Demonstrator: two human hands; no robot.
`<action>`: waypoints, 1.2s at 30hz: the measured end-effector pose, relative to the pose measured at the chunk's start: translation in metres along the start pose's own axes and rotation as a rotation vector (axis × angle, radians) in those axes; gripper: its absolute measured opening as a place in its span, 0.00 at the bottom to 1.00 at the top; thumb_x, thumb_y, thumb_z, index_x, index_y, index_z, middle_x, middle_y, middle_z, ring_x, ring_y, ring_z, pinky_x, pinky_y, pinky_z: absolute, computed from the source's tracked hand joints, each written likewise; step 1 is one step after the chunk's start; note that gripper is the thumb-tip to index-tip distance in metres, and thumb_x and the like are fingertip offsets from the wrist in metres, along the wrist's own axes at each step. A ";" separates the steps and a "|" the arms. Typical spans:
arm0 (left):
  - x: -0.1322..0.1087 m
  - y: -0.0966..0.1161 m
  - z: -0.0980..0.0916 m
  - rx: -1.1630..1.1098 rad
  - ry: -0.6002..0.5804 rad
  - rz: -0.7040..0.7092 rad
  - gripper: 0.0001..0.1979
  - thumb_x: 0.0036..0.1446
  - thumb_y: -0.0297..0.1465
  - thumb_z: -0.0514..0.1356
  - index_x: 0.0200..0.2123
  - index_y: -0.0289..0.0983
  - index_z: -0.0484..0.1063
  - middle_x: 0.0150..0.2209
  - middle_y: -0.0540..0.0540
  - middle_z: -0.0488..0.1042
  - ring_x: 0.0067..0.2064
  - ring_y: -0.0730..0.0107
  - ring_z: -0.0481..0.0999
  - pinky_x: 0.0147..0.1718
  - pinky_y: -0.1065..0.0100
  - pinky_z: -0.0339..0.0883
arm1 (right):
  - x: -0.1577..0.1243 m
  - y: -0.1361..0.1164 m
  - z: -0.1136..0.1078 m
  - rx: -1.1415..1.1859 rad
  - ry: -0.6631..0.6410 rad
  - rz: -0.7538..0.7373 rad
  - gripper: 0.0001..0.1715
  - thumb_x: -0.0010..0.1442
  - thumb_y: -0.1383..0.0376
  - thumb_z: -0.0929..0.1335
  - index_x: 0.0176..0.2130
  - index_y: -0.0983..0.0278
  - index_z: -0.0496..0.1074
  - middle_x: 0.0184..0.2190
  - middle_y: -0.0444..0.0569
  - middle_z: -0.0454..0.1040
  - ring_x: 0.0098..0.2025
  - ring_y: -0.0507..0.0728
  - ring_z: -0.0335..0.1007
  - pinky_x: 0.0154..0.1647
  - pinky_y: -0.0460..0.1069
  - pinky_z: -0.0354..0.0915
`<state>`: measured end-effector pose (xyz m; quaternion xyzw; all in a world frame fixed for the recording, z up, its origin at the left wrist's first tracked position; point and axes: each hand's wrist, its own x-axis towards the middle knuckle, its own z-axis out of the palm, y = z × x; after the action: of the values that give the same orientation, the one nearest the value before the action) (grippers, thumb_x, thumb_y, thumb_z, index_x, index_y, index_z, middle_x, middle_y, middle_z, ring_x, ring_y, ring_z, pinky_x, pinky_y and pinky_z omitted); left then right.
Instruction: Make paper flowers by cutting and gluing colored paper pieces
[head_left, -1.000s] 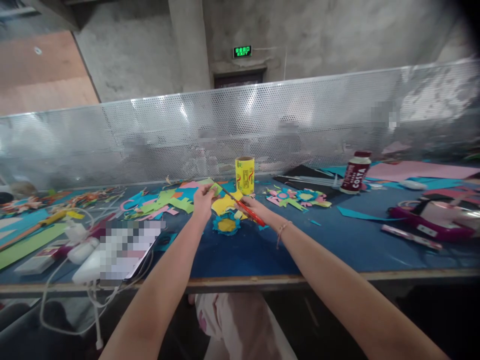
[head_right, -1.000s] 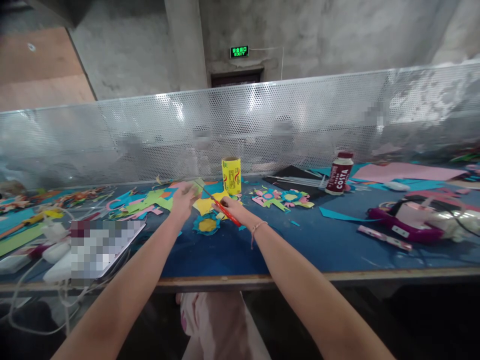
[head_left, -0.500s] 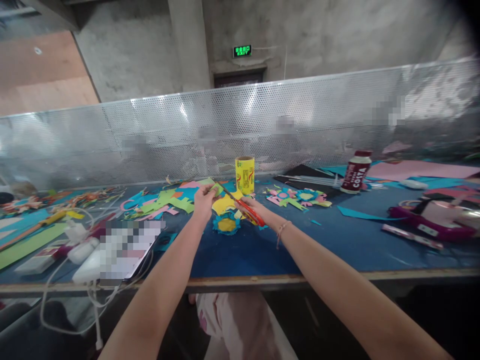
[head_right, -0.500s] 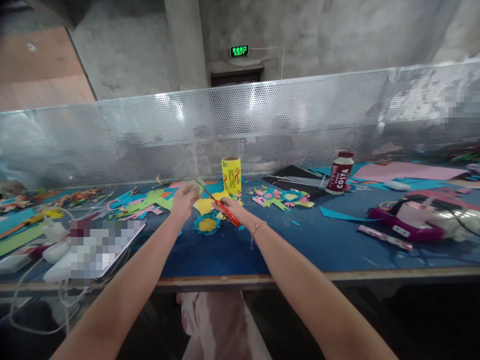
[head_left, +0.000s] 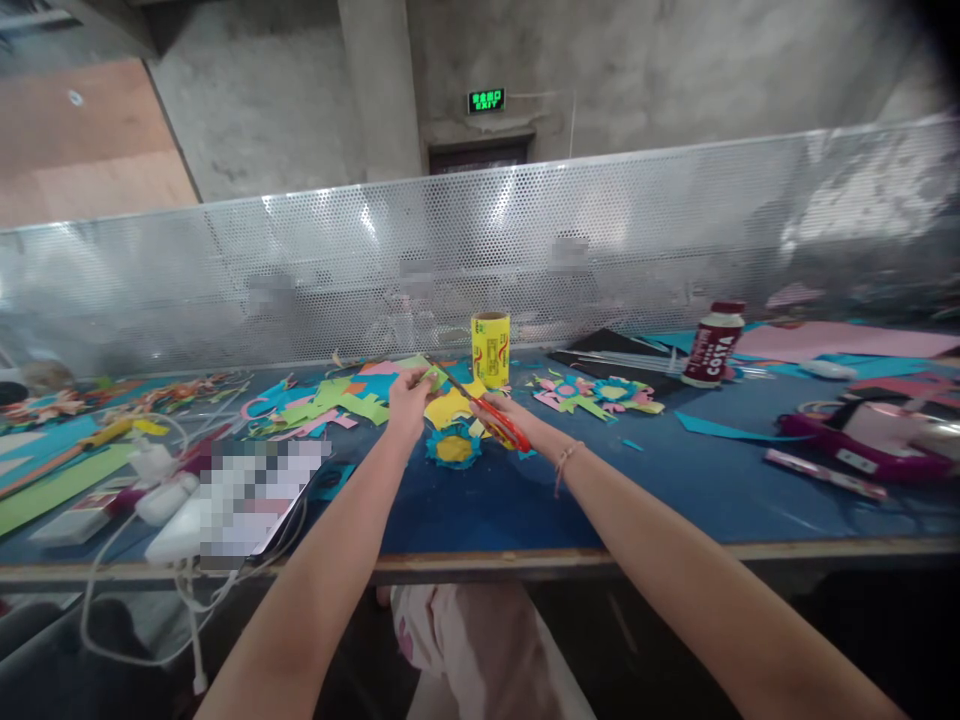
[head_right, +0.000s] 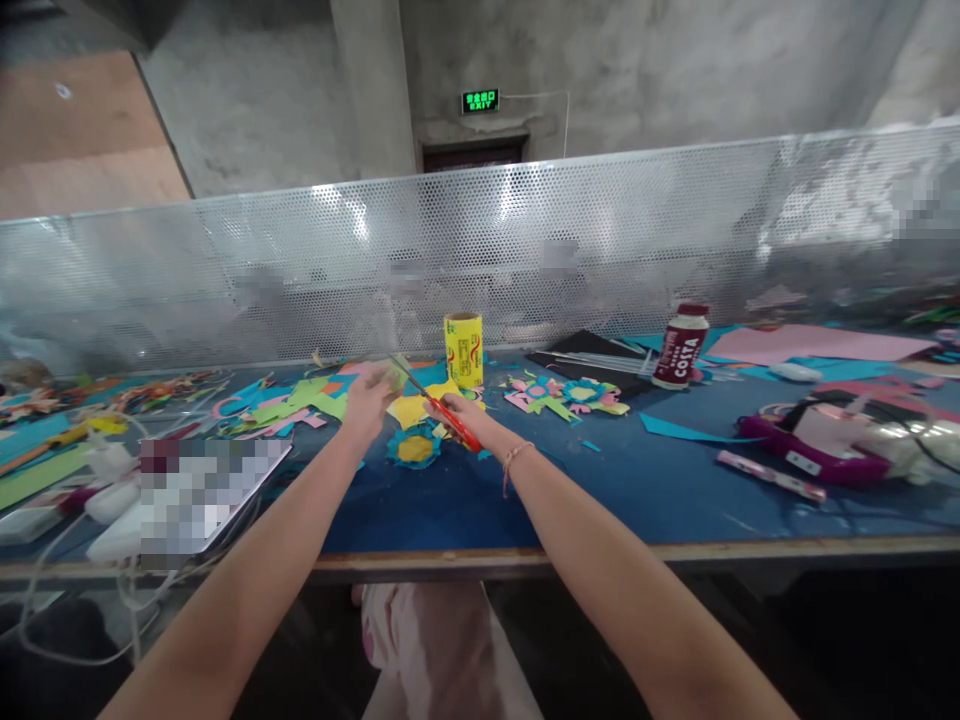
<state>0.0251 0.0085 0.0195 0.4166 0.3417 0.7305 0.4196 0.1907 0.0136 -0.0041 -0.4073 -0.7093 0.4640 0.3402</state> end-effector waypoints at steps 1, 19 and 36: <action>0.000 0.000 0.000 0.001 0.000 -0.001 0.10 0.37 0.28 0.65 0.26 0.33 0.69 0.26 0.49 0.68 0.29 0.74 0.69 0.30 0.70 0.68 | -0.001 -0.001 0.000 0.002 -0.004 0.003 0.25 0.43 0.44 0.66 0.24 0.60 0.55 0.15 0.38 0.56 0.15 0.47 0.52 0.15 0.44 0.52; 0.000 0.002 0.000 -0.005 -0.010 0.002 0.11 0.37 0.29 0.65 0.28 0.32 0.69 0.28 0.48 0.69 0.29 0.75 0.69 0.28 0.70 0.68 | -0.005 -0.006 0.000 -0.004 -0.022 -0.015 0.27 0.43 0.43 0.66 0.24 0.61 0.55 0.15 0.37 0.56 0.15 0.46 0.52 0.15 0.43 0.53; -0.001 0.003 -0.001 -0.016 -0.027 0.007 0.12 0.36 0.30 0.66 0.27 0.33 0.69 0.28 0.49 0.69 0.29 0.75 0.69 0.30 0.70 0.68 | -0.002 -0.002 0.001 -0.022 0.009 -0.037 0.24 0.45 0.46 0.66 0.24 0.61 0.57 0.15 0.38 0.57 0.14 0.46 0.53 0.14 0.44 0.52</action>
<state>0.0239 0.0065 0.0216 0.4240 0.3286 0.7292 0.4249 0.1904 0.0108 -0.0029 -0.3997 -0.7204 0.4478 0.3474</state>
